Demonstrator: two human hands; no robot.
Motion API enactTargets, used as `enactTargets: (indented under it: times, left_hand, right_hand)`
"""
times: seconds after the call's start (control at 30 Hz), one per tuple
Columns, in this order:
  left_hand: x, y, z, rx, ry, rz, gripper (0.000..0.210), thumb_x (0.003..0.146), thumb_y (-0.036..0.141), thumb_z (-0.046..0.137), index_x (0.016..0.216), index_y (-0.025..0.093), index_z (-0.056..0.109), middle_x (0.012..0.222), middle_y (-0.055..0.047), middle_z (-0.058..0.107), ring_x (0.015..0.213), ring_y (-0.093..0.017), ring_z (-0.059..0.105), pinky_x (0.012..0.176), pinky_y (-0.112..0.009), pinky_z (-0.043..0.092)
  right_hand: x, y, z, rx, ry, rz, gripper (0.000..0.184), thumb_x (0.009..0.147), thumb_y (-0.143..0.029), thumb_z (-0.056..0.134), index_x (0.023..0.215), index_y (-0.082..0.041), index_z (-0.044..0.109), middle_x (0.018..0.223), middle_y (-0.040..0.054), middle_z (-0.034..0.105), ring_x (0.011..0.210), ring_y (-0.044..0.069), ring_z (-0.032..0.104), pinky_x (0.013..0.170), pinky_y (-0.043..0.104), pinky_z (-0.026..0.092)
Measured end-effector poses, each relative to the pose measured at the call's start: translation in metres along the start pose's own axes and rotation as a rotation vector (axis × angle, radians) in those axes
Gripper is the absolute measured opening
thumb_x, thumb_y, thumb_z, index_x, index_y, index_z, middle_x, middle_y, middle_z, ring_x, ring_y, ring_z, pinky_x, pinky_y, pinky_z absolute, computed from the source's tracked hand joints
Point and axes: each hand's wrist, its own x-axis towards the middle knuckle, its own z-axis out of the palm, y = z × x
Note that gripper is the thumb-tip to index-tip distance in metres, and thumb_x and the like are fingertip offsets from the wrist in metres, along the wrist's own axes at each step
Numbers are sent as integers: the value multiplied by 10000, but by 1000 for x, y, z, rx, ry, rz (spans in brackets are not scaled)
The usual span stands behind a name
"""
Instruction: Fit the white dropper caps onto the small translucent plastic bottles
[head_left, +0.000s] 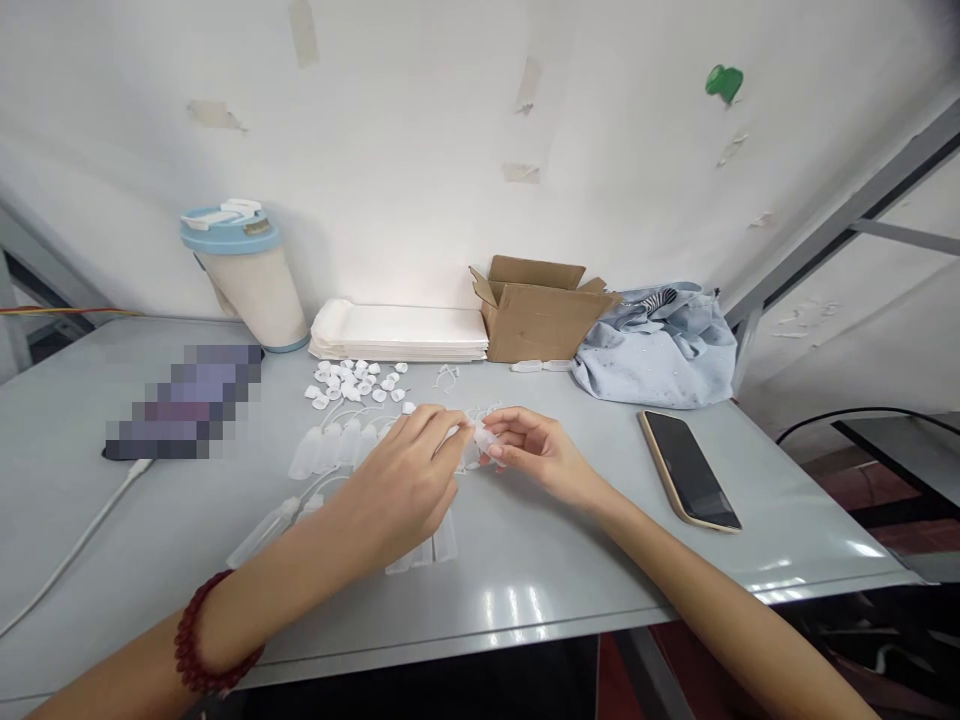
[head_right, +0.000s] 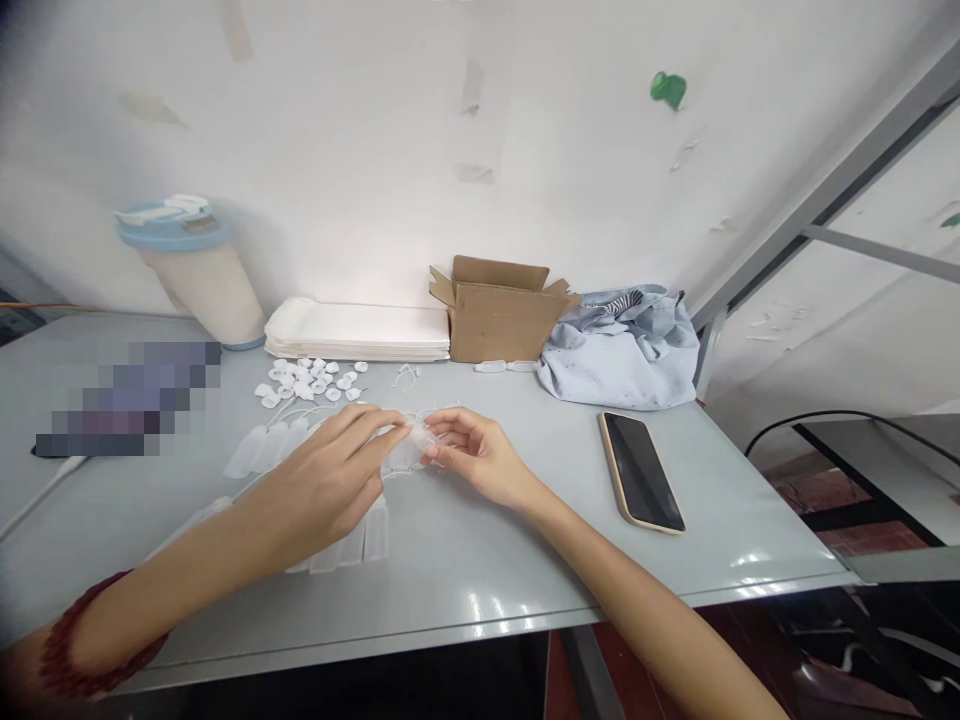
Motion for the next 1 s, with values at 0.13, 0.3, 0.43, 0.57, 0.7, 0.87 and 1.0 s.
enactTargets:
  times: [0.13, 0.3, 0.43, 0.57, 0.7, 0.87, 1.0]
  left_hand:
    - [0, 1, 0, -36, 41, 22, 392, 789, -1, 348, 1121, 110, 527, 1118, -141, 571, 1063, -274, 506, 885, -473, 491]
    - [-1, 3, 2, -35, 58, 70, 418, 793, -5, 335, 1161, 104, 502, 1142, -150, 562, 1115, -274, 509, 896, -445, 507]
    - [-1, 3, 3, -15, 70, 113, 421, 816, 4, 342, 1208, 66, 484, 1157, -166, 557, 1156, -284, 496, 952, -444, 485]
    - [-3, 3, 6, -20, 67, 125, 463, 804, -1, 360, 1249, 71, 468, 1241, -174, 533, 1234, -290, 458, 1014, -451, 450]
    - [-4, 3, 9, -4, 74, 138, 481, 807, 1, 372, 1278, 65, 452, 1306, -189, 508, 1268, -294, 441, 1035, -452, 439]
    - [-3, 4, 8, 22, 97, 157, 438, 818, 1, 370, 1240, 52, 475, 1301, -195, 520, 1263, -292, 451, 1026, -444, 455]
    - [-2, 5, 8, -4, 112, 140, 412, 831, 10, 369, 1223, 59, 487, 1244, -175, 561, 1218, -275, 488, 997, -438, 479]
  right_hand:
    - [0, 0, -1, -3, 6, 7, 353, 758, -347, 710, 1050, -195, 583, 904, 31, 646, 794, 144, 642, 674, 281, 514]
    - [0, 2, 0, 0, -7, -19, 352, 765, -332, 702, 1071, -210, 580, 969, 39, 627, 797, 145, 647, 670, 279, 507]
    - [-1, 2, 0, 5, -3, -32, 375, 780, -321, 686, 1128, -229, 581, 971, 28, 592, 794, 132, 634, 700, 281, 504]
    - [-1, 2, 0, -12, 4, -44, 388, 802, -333, 663, 1166, -232, 577, 961, 22, 583, 786, 120, 613, 739, 286, 497]
    - [0, 4, 0, -23, 28, -48, 354, 802, -364, 659, 1115, -217, 585, 964, 32, 621, 739, 119, 594, 742, 304, 497]
    - [0, 0, 0, 5, 23, -58, 313, 814, -362, 653, 1077, -203, 594, 932, 34, 650, 731, 125, 615, 722, 301, 507]
    - [0, -3, 0, 40, 28, -42, 299, 814, -356, 657, 1058, -193, 603, 871, 33, 668, 724, 135, 644, 700, 299, 527]
